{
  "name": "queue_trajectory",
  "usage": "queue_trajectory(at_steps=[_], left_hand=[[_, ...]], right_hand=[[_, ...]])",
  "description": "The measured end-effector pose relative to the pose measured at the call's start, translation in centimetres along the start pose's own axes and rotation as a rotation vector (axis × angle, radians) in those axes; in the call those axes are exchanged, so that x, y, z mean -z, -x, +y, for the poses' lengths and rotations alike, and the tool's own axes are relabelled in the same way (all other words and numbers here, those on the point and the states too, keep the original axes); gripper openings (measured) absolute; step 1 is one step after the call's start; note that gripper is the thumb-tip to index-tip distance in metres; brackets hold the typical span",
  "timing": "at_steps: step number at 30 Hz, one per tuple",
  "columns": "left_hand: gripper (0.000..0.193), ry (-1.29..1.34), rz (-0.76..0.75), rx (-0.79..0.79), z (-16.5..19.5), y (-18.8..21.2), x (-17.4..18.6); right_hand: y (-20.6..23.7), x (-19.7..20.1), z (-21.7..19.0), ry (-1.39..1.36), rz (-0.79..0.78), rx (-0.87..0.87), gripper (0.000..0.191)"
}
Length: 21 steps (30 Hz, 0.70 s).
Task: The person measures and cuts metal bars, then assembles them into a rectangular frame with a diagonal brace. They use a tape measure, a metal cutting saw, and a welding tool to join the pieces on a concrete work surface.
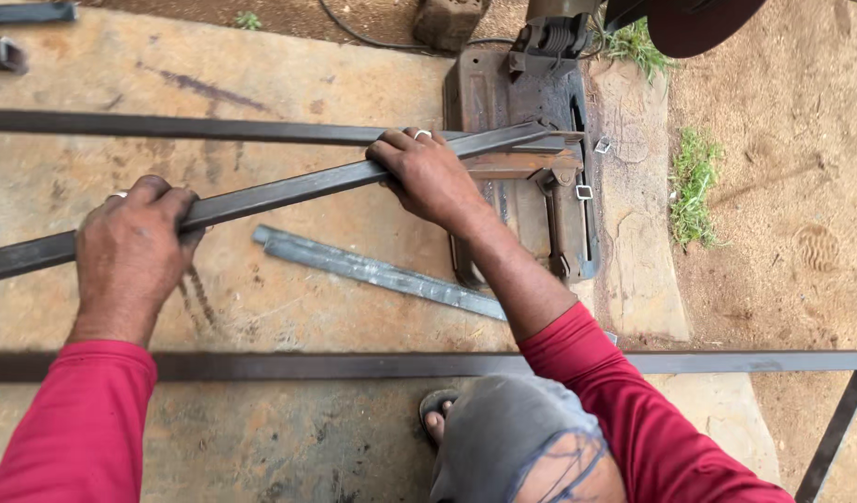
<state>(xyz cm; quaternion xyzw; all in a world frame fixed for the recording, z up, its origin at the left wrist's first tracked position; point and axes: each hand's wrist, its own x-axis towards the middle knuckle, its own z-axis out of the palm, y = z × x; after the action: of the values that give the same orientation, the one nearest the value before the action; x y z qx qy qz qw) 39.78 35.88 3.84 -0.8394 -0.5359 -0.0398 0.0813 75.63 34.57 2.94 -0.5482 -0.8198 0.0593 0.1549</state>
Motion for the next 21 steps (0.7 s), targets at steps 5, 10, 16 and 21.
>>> queue_trajectory(at_steps=[5,10,16,21], left_hand=[[0.051,-0.210,-0.271,0.000,0.9,-10.2,-4.6],[0.054,-0.324,-0.342,-0.116,2.3,-15.9,-7.2],[0.069,-0.379,-0.539,-0.152,1.4,-19.1,-10.6],[0.051,-0.376,-0.793,-0.282,2.7,-21.7,-12.7]], right_hand=[[-2.0,-3.8,5.9,-0.051,0.121,-0.105,0.034],[-2.8,-4.8,8.2,-0.083,0.097,-0.292,0.026],[-3.7,-5.4,10.4,-0.130,-0.019,-0.283,0.022],[-2.8,-6.0,10.7,-0.129,-0.024,-0.315,0.019]])
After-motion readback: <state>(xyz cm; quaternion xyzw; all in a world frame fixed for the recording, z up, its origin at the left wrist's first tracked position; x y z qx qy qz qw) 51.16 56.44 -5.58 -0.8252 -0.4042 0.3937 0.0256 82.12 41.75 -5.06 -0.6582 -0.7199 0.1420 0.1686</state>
